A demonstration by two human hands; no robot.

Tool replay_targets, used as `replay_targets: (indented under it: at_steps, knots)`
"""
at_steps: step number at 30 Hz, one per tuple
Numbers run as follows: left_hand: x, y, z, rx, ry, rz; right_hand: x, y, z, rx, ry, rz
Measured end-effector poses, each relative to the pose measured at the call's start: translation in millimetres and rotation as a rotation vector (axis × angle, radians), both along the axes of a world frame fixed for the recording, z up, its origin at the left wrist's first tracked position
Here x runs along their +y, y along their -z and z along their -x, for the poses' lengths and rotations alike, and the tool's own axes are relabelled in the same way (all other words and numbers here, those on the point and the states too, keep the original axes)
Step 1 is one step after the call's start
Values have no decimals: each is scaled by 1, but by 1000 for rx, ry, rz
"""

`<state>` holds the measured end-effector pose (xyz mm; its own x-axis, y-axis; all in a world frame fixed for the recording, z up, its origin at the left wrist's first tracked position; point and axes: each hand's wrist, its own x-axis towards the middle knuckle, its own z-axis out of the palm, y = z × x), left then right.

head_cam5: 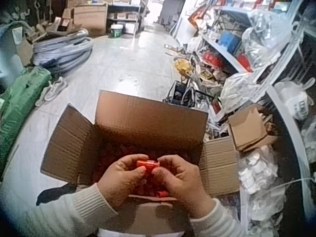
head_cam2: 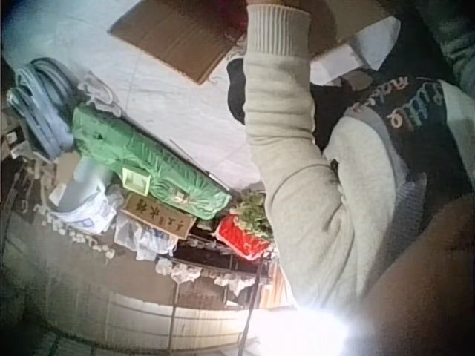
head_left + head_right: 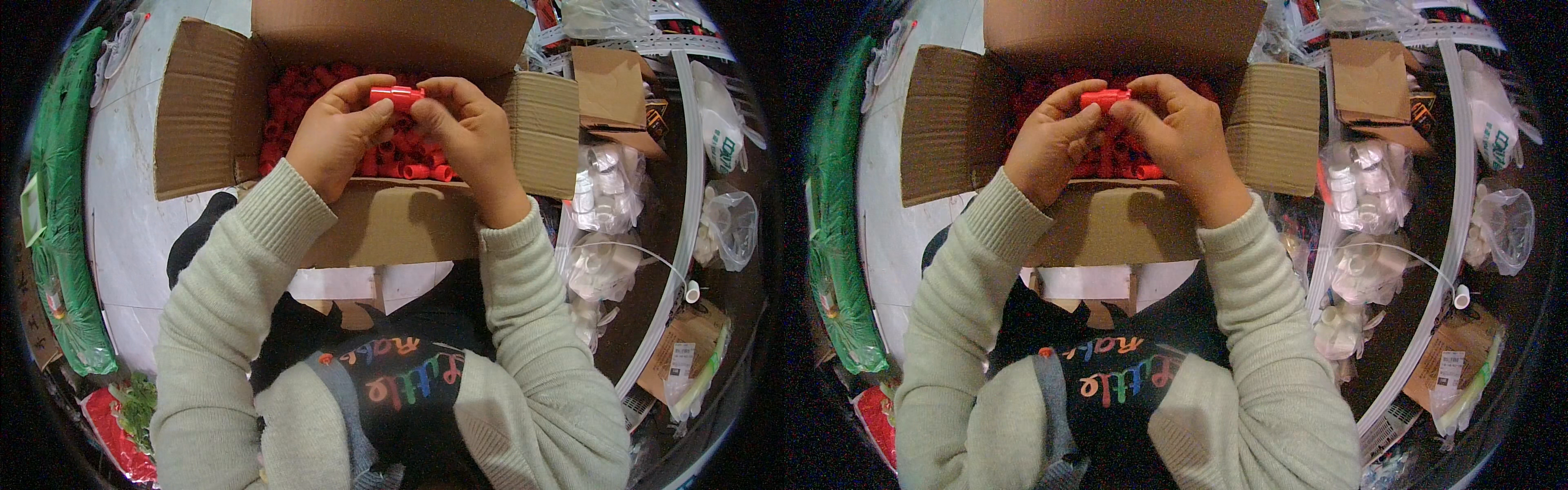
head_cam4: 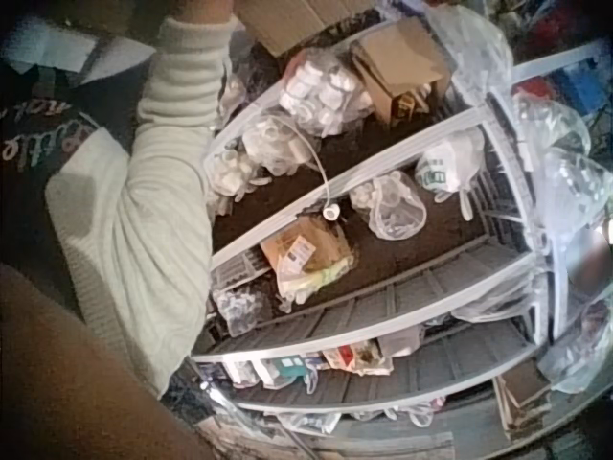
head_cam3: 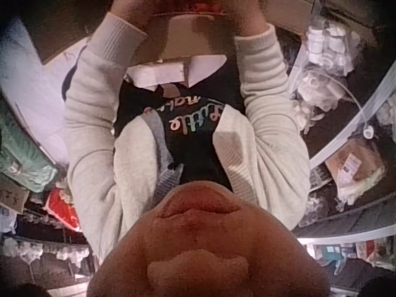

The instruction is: The person repeatedly picks small red plastic pieces from a cardboard box, snaps two pieces together, and places the assembled pair back into the box. The process continues throughout the clip.

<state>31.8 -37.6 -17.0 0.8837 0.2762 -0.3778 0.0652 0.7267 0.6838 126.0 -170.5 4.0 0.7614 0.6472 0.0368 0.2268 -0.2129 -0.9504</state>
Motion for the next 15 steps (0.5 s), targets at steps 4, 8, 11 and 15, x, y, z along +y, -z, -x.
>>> replay_targets:
  at_steps: [4, 8, 11, 15]
  knots:
    - [0, -3, 0, 14, -17, 15, 2, 12, -1, -105, -31, -79]
    - [5, 2, 0, -11, 37, 5, -6, -6, -5, 31, -89, 217]
    - [8, -2, 0, 30, 63, 8, -13, -18, -14, -6, -573, -54]
    - [6, -3, -2, 28, 66, 0, -17, -23, -8, -6, -378, -177]
